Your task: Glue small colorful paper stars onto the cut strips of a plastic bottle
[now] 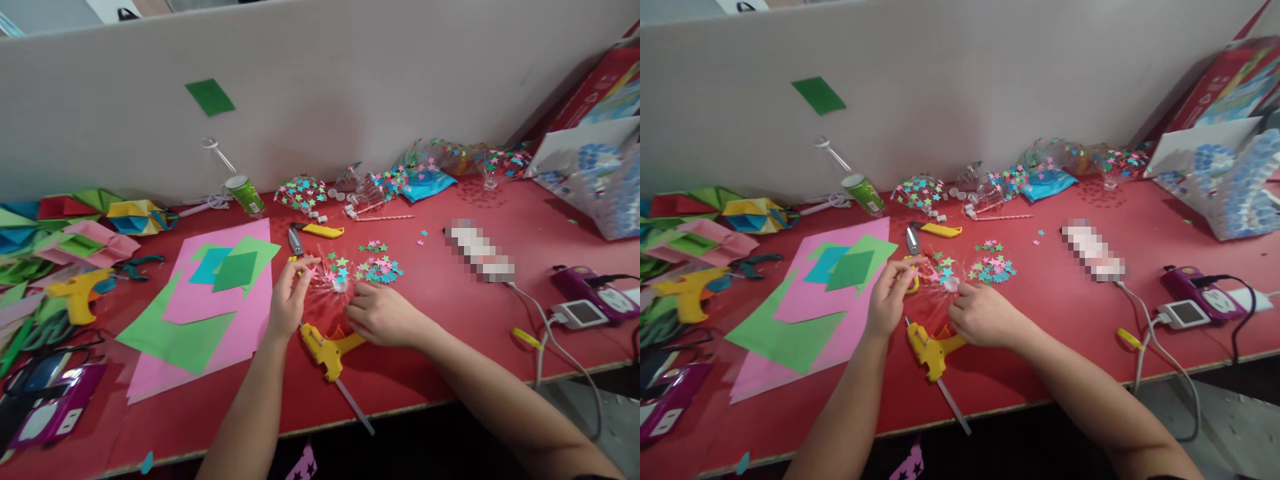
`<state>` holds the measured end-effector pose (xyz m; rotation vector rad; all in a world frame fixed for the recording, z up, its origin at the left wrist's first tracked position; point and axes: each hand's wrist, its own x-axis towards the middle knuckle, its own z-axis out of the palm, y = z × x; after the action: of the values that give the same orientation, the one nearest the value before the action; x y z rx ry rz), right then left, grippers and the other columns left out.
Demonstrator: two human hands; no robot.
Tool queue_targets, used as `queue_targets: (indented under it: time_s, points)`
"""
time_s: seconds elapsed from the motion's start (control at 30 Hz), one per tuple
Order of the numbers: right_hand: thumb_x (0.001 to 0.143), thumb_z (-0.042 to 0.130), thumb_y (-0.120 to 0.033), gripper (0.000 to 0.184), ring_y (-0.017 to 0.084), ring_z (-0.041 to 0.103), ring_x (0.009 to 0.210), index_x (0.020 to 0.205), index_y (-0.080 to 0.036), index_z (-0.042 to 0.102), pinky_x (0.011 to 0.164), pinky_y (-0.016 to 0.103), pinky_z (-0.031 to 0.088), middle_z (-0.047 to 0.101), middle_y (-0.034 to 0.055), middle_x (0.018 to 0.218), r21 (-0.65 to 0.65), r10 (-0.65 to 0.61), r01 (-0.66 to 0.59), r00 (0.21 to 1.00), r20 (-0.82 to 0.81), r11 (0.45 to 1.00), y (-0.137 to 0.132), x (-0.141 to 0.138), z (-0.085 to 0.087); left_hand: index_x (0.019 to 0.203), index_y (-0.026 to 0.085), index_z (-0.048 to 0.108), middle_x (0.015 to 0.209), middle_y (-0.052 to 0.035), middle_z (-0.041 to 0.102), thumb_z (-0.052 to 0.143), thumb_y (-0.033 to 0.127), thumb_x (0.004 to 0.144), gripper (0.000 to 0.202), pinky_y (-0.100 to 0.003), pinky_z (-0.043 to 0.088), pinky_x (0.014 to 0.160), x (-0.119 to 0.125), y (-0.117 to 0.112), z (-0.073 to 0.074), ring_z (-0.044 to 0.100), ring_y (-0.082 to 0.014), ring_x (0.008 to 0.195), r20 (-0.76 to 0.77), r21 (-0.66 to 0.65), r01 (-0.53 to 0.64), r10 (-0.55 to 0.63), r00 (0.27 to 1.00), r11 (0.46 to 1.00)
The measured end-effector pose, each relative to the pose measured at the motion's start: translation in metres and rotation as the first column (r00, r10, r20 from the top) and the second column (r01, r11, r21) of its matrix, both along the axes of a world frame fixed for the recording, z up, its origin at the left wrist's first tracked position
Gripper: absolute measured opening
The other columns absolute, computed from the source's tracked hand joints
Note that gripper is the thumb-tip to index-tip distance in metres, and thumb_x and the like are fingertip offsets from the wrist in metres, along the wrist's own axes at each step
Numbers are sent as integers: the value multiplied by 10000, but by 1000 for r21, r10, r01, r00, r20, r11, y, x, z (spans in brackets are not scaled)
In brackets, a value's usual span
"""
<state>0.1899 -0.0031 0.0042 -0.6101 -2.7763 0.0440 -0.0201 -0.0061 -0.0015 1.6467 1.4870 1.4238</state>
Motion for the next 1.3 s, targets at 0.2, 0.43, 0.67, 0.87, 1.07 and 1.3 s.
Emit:
queue_targets:
  time_s: [0.2, 0.43, 0.67, 0.87, 1.07, 1.3]
  points:
    - [900, 494, -189, 197, 212, 505, 830, 764, -186, 637, 991, 430, 337, 666, 59, 741, 50, -116, 116, 993, 2, 992, 13, 11, -1, 890, 204, 621, 987, -65, 720, 539, 369, 906, 185, -309, 526, 817, -1, -1, -1, 668, -207, 947, 72, -85, -11, 17, 997, 996]
    - [882, 488, -159, 189, 223, 542, 907, 799, -170, 658, 1061, 454, 304, 683, 75, 812, 23, -172, 173, 985, -4, 985, 24, 17, -4, 778, 200, 626, 824, -26, 699, 597, 324, 843, 144, -291, 507, 765, -5, -1, 0, 662, -193, 843, 53, -114, -79, 85, 995, 990]
    - [882, 489, -166, 174, 216, 576, 946, 890, -190, 662, 1015, 416, 361, 710, 70, 890, -19, -329, 339, 897, -297, 941, 19, 22, 7, 707, 205, 625, 778, -14, 708, 631, 242, 785, 87, -284, 514, 739, -4, -1, 3, 654, -170, 778, 155, -30, -176, 179, 972, 984]
    - [865, 543, -124, 149, 188, 570, 833, 951, -209, 629, 802, 354, 446, 711, 40, 870, 92, -182, 298, 770, -612, 950, 5, 12, 10, 723, 187, 597, 866, -29, 705, 641, 186, 796, 85, -358, 521, 866, -2, -3, 0, 669, -180, 875, 130, 220, -266, 242, 962, 938]
    - [893, 553, -135, 124, 165, 553, 783, 977, -200, 617, 777, 331, 426, 711, 18, 852, 161, -127, 250, 832, -540, 955, -4, -5, -1, 833, 189, 624, 1017, -62, 723, 587, 123, 850, 78, -363, 538, 852, 9, -19, 8, 677, -191, 945, -148, 370, 34, 23, 989, 928]
    - [915, 576, -188, 88, 160, 547, 795, 990, -207, 617, 942, 366, 367, 708, -3, 814, 194, -242, 392, 815, -527, 899, 0, -10, -9, 745, 175, 594, 1075, -90, 718, 564, 108, 860, 137, -278, 547, 737, 16, -23, 10, 688, -166, 902, -219, 218, 147, -99, 971, 965]
